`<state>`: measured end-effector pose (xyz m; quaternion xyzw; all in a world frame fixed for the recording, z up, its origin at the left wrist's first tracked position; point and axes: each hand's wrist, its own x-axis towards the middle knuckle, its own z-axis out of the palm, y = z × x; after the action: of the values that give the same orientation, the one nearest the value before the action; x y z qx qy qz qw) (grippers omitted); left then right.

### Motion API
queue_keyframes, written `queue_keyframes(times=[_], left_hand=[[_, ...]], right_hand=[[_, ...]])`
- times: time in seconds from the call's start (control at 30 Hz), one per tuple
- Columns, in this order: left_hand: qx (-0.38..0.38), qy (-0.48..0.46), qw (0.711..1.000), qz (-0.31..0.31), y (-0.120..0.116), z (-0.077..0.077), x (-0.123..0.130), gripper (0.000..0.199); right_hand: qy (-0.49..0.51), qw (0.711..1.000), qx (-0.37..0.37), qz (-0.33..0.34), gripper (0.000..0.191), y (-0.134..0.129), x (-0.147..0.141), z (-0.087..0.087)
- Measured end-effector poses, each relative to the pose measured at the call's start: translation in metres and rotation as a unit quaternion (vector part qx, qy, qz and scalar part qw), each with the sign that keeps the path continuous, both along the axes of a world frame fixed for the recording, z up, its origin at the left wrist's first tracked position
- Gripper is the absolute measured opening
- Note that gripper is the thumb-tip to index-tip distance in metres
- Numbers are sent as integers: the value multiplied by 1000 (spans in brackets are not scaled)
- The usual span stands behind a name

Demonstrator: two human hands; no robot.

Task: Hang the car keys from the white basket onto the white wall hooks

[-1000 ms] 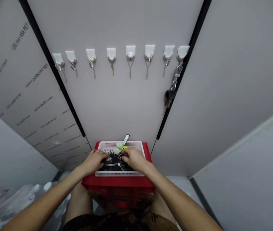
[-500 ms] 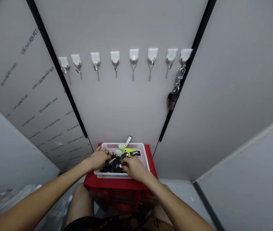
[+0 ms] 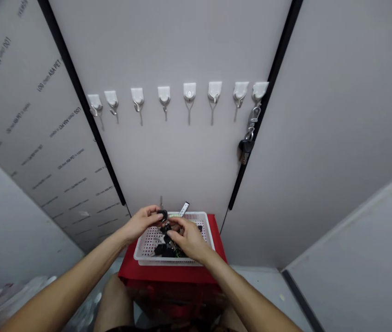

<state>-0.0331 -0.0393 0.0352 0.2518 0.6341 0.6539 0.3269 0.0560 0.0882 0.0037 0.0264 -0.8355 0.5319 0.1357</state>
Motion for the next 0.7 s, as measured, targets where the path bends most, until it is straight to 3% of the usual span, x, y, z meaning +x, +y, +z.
queue_keyframes(times=[0.1,0.17,0.27,0.43,0.57,0.7], left_hand=[[28,-48,998,22,7,1,6,23],[38,-57,997,40,11,3,9,23],[53,-20,997,55,15,9,13,19],[78,82,993,45,23,18,18,9],[60,183,980,45,40,31,21,22],[79,280,956,35,65,57,25,32]], right_hand=[[5,999,-47,10,21,-2,-1,12],[2,999,-50,-19,15,-1,-2,18],[-6,995,-62,-76,16,4,-3,24],[-5,982,-164,-98,19,17,-4,43],[42,976,-169,-129,20,32,-3,73],[124,969,-134,-168,20,55,0,117]])
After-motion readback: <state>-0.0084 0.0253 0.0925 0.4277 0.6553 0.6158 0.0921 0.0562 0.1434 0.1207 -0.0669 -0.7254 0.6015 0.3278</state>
